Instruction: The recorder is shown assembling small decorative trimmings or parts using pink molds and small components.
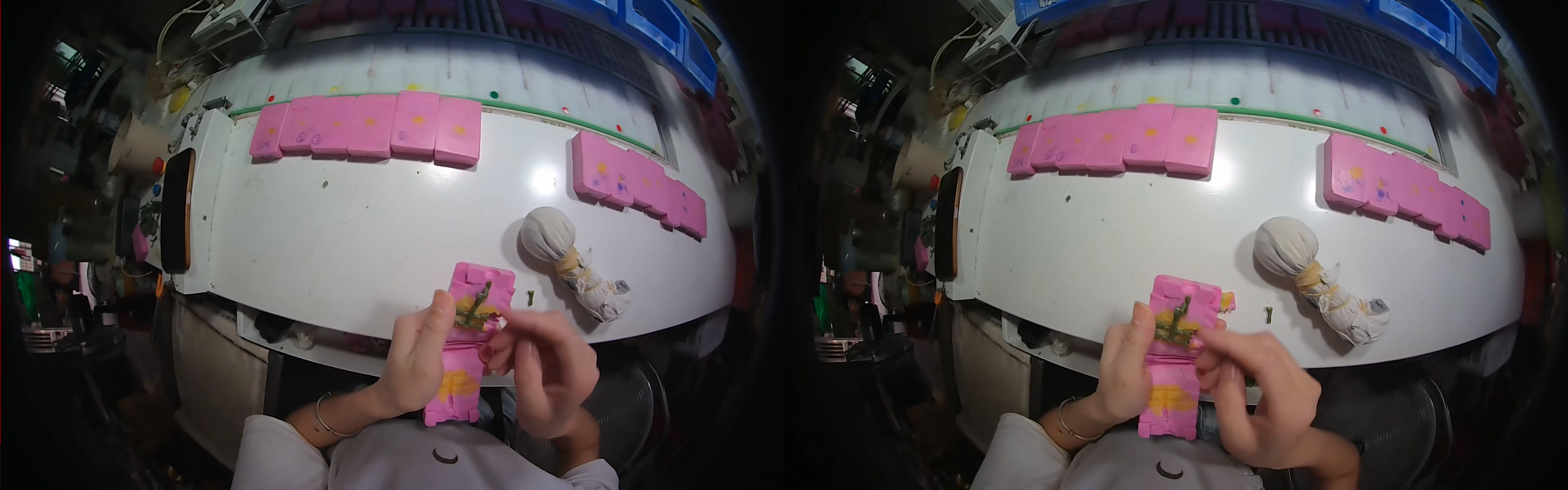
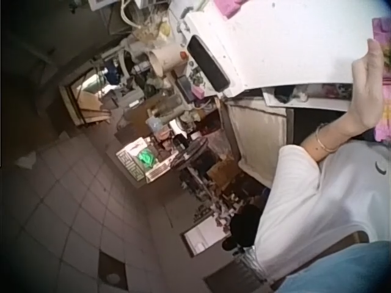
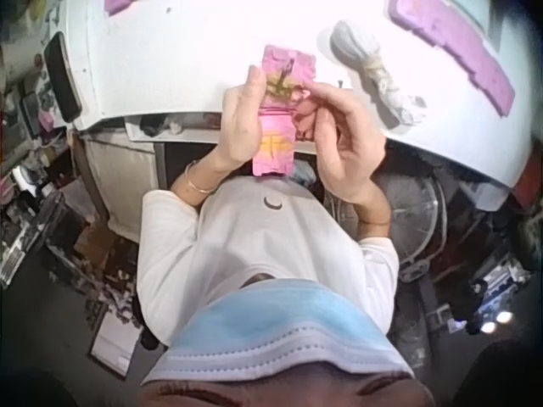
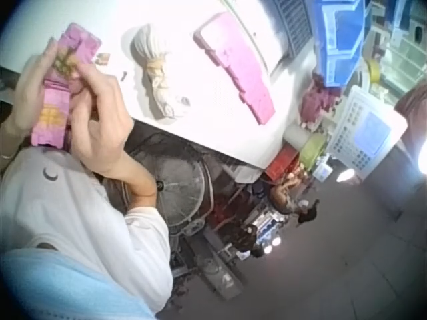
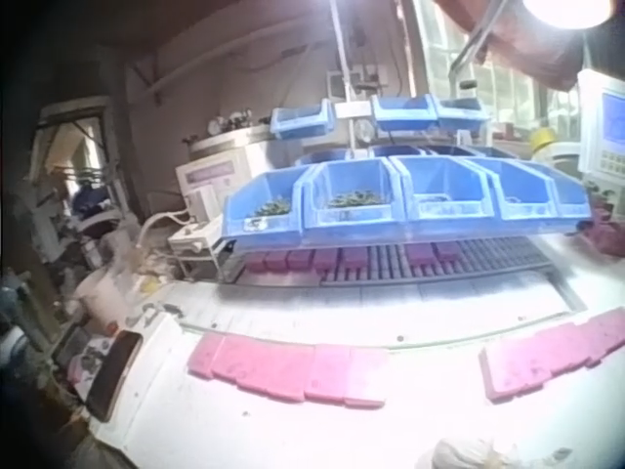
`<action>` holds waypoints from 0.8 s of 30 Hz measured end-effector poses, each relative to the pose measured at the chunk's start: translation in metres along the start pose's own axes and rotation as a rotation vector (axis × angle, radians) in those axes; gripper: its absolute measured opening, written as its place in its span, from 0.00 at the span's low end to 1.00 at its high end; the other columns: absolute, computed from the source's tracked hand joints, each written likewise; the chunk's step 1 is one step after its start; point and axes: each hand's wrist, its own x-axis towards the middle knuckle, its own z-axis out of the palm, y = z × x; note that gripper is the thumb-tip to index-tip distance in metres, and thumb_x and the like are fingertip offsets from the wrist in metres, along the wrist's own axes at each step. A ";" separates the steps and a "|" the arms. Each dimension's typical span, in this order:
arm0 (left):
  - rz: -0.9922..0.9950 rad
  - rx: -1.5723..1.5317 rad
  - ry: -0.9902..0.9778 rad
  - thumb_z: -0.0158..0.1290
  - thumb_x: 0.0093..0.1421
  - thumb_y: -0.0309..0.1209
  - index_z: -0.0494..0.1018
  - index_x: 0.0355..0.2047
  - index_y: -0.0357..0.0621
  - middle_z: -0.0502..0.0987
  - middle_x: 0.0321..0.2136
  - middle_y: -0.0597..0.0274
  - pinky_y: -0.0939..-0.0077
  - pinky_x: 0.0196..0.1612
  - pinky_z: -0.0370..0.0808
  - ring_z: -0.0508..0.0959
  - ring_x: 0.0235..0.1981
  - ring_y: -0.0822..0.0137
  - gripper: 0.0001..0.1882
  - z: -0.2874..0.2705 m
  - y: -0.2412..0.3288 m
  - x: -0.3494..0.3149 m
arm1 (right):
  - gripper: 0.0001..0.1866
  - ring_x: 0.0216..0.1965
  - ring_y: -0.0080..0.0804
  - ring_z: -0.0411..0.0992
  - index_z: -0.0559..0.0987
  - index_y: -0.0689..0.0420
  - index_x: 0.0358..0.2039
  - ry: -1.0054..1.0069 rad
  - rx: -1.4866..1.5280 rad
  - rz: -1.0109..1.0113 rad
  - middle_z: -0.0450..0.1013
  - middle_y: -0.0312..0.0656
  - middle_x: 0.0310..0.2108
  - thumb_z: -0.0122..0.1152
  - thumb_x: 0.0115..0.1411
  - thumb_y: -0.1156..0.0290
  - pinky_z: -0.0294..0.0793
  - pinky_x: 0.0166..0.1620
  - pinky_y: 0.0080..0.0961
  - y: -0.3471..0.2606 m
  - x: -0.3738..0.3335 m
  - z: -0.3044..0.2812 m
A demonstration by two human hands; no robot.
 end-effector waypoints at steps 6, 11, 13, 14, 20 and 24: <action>0.082 0.090 -0.065 0.26 0.68 0.41 0.69 0.35 0.31 0.73 0.26 0.59 0.80 0.33 0.71 0.73 0.27 0.73 0.26 0.001 -0.001 0.001 | 0.11 0.26 0.20 0.71 0.71 0.71 0.40 0.015 0.146 0.158 0.69 0.43 0.28 0.47 0.55 0.87 0.73 0.29 0.14 0.007 0.006 0.000; 0.010 0.060 -0.078 0.28 0.67 0.40 0.68 0.36 0.31 0.73 0.26 0.60 0.82 0.31 0.71 0.72 0.27 0.74 0.25 0.000 -0.003 0.002 | 0.11 0.26 0.19 0.70 0.71 0.71 0.41 0.005 0.286 0.255 0.68 0.41 0.29 0.48 0.56 0.85 0.72 0.30 0.12 0.006 0.009 -0.003; 0.008 0.063 -0.080 0.28 0.67 0.40 0.68 0.36 0.31 0.73 0.27 0.60 0.82 0.31 0.70 0.72 0.27 0.75 0.24 0.000 -0.004 0.002 | 0.13 0.26 0.18 0.69 0.71 0.70 0.42 0.037 0.339 0.247 0.67 0.40 0.29 0.50 0.55 0.85 0.69 0.30 0.12 0.005 0.010 -0.001; 0.008 0.065 -0.081 0.29 0.67 0.40 0.68 0.36 0.31 0.73 0.27 0.60 0.82 0.31 0.70 0.72 0.27 0.75 0.24 0.000 -0.005 0.003 | 0.13 0.26 0.18 0.69 0.71 0.70 0.42 0.040 0.340 0.250 0.67 0.40 0.29 0.50 0.55 0.85 0.69 0.30 0.12 0.006 0.011 -0.001; 0.037 0.080 -0.054 0.29 0.67 0.40 0.68 0.37 0.31 0.73 0.28 0.59 0.82 0.32 0.70 0.71 0.27 0.74 0.23 0.002 -0.008 0.006 | 0.17 0.26 0.18 0.67 0.71 0.68 0.45 0.008 0.188 0.162 0.65 0.38 0.27 0.51 0.54 0.86 0.68 0.29 0.12 0.015 0.010 -0.003; 0.039 0.043 -0.057 0.29 0.67 0.39 0.67 0.36 0.30 0.72 0.27 0.58 0.81 0.32 0.70 0.71 0.27 0.73 0.23 0.005 -0.008 0.007 | 0.15 0.26 0.18 0.68 0.70 0.69 0.44 0.030 0.337 0.195 0.67 0.39 0.29 0.50 0.55 0.85 0.68 0.28 0.11 0.017 0.005 -0.002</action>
